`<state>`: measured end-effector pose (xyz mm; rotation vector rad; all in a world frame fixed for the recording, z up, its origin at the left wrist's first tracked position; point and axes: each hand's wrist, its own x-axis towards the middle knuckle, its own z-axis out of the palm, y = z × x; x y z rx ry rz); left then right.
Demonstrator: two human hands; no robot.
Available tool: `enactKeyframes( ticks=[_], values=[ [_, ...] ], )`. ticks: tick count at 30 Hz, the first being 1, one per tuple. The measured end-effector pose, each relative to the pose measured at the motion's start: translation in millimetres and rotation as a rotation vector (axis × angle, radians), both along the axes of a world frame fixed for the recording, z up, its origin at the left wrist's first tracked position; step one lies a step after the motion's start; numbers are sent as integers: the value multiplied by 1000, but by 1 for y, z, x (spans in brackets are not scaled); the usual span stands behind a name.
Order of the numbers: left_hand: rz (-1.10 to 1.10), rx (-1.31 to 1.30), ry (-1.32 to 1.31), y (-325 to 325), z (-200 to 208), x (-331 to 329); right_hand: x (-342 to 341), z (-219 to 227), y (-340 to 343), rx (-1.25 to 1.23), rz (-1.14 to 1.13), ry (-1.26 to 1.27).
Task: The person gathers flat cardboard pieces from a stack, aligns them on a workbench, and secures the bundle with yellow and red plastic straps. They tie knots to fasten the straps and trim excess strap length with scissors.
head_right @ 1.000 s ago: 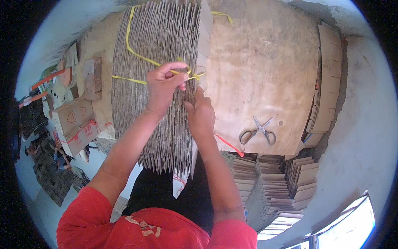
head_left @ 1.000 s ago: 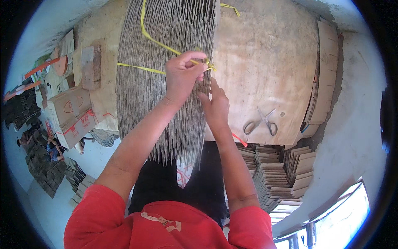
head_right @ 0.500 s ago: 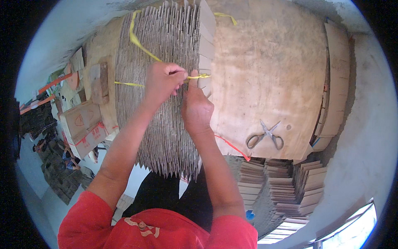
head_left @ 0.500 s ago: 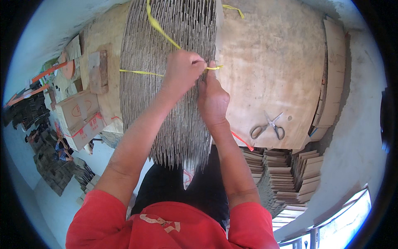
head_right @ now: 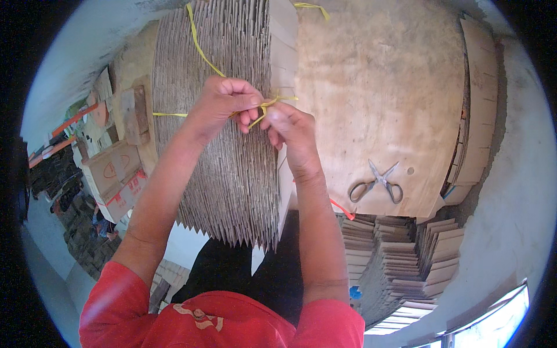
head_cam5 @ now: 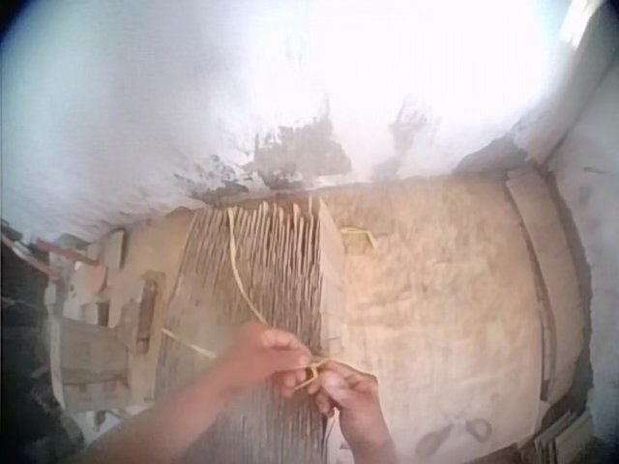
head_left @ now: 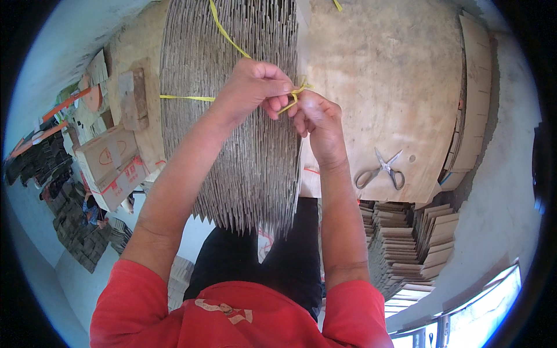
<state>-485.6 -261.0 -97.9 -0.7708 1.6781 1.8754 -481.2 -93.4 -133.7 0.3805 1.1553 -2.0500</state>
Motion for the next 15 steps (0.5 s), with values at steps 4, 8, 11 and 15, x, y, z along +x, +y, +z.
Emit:
enactKeyframes(
  ticks=[4, 8, 11, 15],
  values=[
    [-19, -18, 57, 4, -2, 3, 4, -4, -6, 192, 93, 63],
    [-331, -458, 413, -4, -11, 10, 12, -11, -8, 78, -106, -55],
    [-701, -1044, 532, -18, -4, 15, 5, -21, 1, -53, -159, -273],
    [-663, -1137, 620, -46, -5, 27, 1, -34, -2, 87, -164, -365]
  ],
)
